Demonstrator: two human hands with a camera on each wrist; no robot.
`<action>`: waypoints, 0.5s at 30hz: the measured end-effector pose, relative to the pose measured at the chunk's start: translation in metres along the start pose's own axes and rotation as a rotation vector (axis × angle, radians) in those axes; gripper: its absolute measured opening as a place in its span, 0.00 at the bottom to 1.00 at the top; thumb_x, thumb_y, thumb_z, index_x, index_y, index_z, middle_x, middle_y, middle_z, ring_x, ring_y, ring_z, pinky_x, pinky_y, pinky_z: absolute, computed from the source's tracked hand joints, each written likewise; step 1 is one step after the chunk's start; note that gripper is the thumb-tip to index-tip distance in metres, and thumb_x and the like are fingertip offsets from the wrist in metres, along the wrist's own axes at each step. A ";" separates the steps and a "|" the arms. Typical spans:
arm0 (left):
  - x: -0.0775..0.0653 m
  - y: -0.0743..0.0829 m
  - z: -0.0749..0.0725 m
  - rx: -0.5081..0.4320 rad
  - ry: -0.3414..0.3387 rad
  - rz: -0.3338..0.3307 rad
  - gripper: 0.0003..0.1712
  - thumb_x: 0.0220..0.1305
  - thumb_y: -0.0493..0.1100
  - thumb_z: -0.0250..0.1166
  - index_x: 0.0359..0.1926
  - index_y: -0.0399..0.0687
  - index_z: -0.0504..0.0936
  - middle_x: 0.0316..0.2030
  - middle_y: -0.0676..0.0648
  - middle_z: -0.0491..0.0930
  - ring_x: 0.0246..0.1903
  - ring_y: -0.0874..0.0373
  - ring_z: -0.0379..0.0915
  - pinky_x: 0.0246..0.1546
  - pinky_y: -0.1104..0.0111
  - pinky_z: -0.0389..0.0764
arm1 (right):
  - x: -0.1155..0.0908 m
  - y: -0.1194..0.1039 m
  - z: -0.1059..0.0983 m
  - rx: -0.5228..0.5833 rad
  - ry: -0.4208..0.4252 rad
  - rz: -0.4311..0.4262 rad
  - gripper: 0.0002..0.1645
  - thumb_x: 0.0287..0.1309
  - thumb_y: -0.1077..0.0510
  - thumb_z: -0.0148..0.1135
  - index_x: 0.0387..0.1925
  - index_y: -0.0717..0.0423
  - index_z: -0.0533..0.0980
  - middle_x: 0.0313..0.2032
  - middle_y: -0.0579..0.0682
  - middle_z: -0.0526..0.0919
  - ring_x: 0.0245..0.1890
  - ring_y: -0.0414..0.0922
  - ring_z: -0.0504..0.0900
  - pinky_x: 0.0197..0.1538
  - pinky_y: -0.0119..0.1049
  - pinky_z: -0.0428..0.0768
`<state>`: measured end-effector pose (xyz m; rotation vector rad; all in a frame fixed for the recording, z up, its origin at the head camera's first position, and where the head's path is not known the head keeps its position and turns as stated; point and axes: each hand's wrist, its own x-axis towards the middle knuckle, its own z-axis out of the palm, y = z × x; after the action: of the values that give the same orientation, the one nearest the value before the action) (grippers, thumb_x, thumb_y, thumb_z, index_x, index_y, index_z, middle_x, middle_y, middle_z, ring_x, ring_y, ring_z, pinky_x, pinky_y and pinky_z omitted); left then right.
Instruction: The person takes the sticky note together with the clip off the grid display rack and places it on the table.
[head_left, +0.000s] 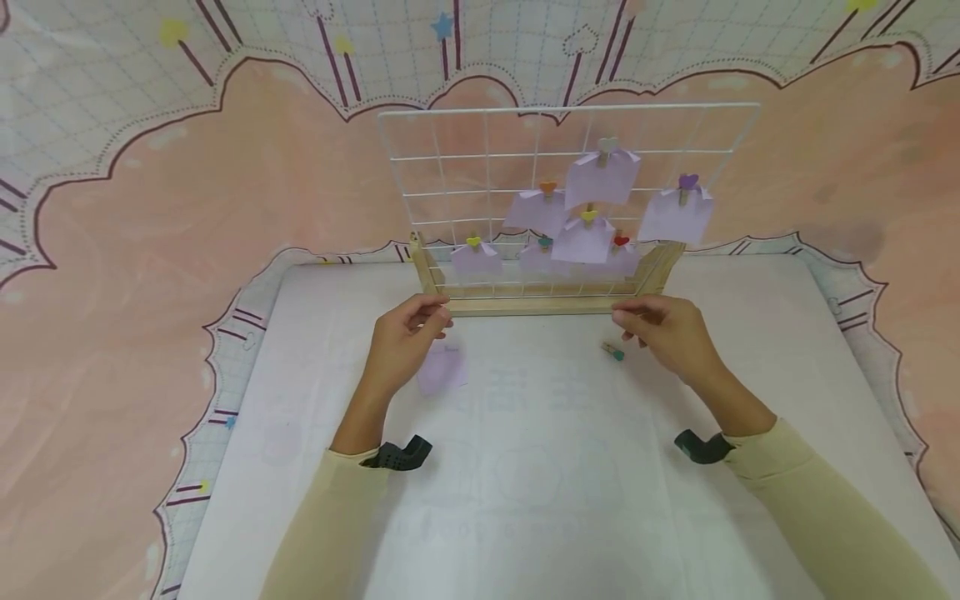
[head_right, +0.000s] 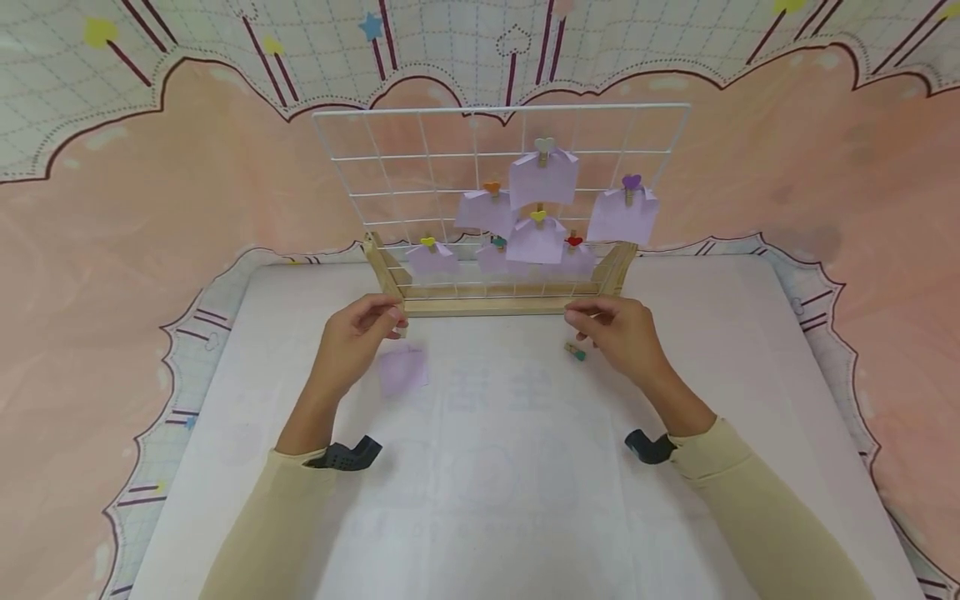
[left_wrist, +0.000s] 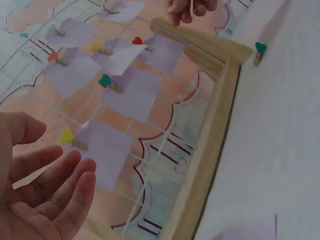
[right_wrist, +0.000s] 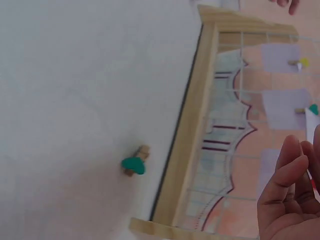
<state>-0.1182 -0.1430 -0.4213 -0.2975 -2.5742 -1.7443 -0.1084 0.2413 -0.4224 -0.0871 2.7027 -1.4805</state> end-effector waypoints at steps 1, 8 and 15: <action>0.002 0.003 0.001 -0.010 -0.003 0.005 0.16 0.73 0.44 0.63 0.56 0.43 0.83 0.41 0.41 0.86 0.39 0.55 0.84 0.42 0.74 0.85 | 0.000 -0.004 0.000 -0.001 0.009 0.000 0.18 0.67 0.46 0.67 0.50 0.53 0.86 0.31 0.41 0.87 0.27 0.40 0.81 0.30 0.32 0.80; 0.014 0.024 0.011 -0.073 -0.036 0.046 0.15 0.73 0.43 0.64 0.55 0.41 0.83 0.42 0.41 0.86 0.41 0.48 0.85 0.44 0.70 0.86 | 0.001 -0.027 -0.007 0.026 0.070 -0.051 0.17 0.66 0.47 0.67 0.49 0.52 0.86 0.33 0.38 0.87 0.29 0.41 0.83 0.32 0.32 0.83; 0.027 0.046 0.022 -0.096 -0.067 0.083 0.15 0.72 0.43 0.65 0.55 0.42 0.84 0.41 0.41 0.87 0.42 0.52 0.86 0.43 0.67 0.87 | 0.004 -0.050 -0.020 0.001 0.132 -0.125 0.18 0.66 0.48 0.68 0.50 0.54 0.86 0.31 0.37 0.86 0.29 0.41 0.82 0.31 0.28 0.81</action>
<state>-0.1348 -0.1023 -0.3842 -0.4657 -2.4876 -1.8627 -0.1129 0.2309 -0.3695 -0.1670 2.8486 -1.5736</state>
